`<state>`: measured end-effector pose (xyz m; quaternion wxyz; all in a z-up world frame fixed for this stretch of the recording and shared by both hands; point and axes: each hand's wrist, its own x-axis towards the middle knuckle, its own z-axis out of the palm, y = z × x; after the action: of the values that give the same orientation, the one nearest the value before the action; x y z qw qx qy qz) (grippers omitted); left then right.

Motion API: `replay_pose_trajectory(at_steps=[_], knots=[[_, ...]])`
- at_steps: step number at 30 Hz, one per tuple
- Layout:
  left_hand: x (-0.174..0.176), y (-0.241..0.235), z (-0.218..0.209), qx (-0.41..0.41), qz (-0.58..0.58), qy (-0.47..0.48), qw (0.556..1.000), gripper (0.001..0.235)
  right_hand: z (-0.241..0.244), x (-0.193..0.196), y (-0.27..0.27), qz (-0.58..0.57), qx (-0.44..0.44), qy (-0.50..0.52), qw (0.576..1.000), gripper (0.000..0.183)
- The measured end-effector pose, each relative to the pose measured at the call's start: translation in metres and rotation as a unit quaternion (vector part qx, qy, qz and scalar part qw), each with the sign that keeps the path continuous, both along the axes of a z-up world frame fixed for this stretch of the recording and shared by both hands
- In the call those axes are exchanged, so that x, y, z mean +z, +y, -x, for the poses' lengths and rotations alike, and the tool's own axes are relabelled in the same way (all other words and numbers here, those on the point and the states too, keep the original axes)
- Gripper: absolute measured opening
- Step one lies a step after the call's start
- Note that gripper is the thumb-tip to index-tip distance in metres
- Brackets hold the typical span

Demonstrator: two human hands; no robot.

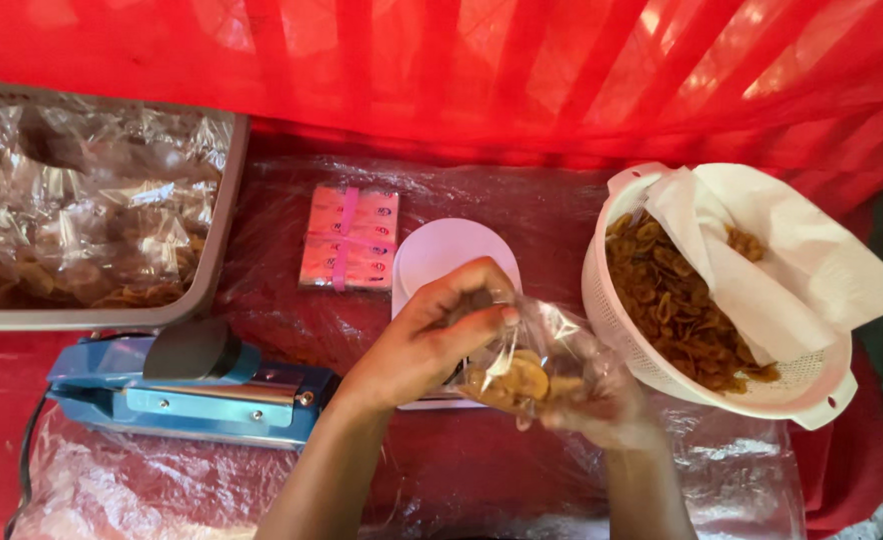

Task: The person weighs dried food items in a plastic bag using a digital scale, then seals the bag using a heat sealer. The sealed package is placed into a basket, and the process is repeated with additional items.

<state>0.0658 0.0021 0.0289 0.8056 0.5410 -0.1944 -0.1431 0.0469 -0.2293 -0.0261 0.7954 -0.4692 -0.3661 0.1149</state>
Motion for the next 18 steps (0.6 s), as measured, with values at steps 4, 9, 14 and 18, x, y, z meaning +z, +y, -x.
replay_pose_trajectory(at_steps=[4, 9, 14, 18], knots=[[0.004, -0.007, 0.004, 0.091, 0.127, -0.077, 0.985, 0.068, 0.005, -0.025, -0.017, 0.007, -0.127, 0.127, 0.984, 0.046], [-0.035, -0.032, 0.024, 0.041, 0.113, 0.151, 0.981, 0.068, 0.010, -0.032, -0.014, 0.126, -0.251, 0.086, 0.956, 0.030], [-0.079, -0.041, 0.024, 0.092, 0.123, 0.123, 0.981, 0.024, 0.012, 0.018, -0.014, 0.220, -0.354, -0.053, 0.907, 0.055], [-0.078, -0.047, 0.029, 0.081, 0.113, 0.097, 0.985, 0.029, 0.003, 0.033, -0.006, 0.159, -0.261, 0.047, 0.951, 0.048]])
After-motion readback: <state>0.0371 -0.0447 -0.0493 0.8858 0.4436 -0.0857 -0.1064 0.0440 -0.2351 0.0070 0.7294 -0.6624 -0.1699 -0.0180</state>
